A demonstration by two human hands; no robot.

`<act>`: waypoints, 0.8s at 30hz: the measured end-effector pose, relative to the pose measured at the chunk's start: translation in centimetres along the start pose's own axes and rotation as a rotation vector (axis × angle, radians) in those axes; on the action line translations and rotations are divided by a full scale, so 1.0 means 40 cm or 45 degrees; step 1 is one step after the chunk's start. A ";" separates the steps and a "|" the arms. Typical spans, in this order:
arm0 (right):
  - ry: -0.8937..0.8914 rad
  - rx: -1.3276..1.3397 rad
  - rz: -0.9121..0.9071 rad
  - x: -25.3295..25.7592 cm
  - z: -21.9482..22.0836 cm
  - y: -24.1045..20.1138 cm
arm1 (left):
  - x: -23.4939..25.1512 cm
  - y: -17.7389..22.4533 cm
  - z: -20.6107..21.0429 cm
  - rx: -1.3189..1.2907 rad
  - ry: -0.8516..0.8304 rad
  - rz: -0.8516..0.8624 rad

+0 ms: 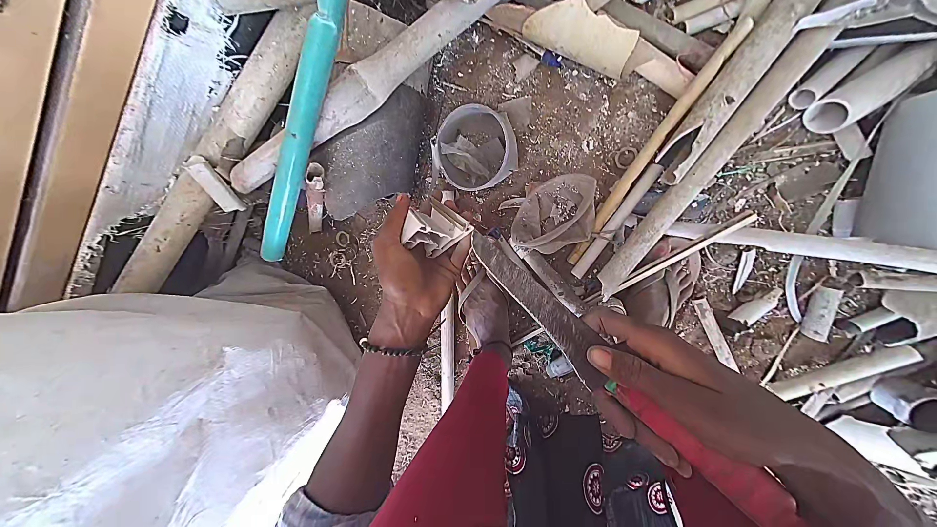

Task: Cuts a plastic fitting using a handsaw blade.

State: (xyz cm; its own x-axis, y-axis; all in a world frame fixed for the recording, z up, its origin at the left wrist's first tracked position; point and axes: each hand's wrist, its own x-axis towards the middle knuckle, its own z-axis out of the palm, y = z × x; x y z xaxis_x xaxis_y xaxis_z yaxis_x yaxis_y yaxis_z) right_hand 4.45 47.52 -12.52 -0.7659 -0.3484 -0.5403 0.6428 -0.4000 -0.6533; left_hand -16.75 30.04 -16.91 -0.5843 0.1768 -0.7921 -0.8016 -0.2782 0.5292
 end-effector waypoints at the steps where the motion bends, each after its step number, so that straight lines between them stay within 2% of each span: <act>1: -0.001 -0.002 0.004 0.002 0.000 0.001 | 0.000 -0.001 0.001 0.004 0.017 0.003; 24: -0.003 0.023 0.062 0.014 0.000 0.004 | 0.010 -0.011 -0.019 0.105 0.013 0.017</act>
State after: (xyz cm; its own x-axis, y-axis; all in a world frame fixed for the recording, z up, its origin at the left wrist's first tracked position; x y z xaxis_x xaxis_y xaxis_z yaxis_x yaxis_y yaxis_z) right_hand 4.13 47.27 -12.93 -0.7337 -0.3701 -0.5699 0.6795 -0.3976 -0.6166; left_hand -16.52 29.50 -17.68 -0.5943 0.1640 -0.7874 -0.8015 -0.2017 0.5629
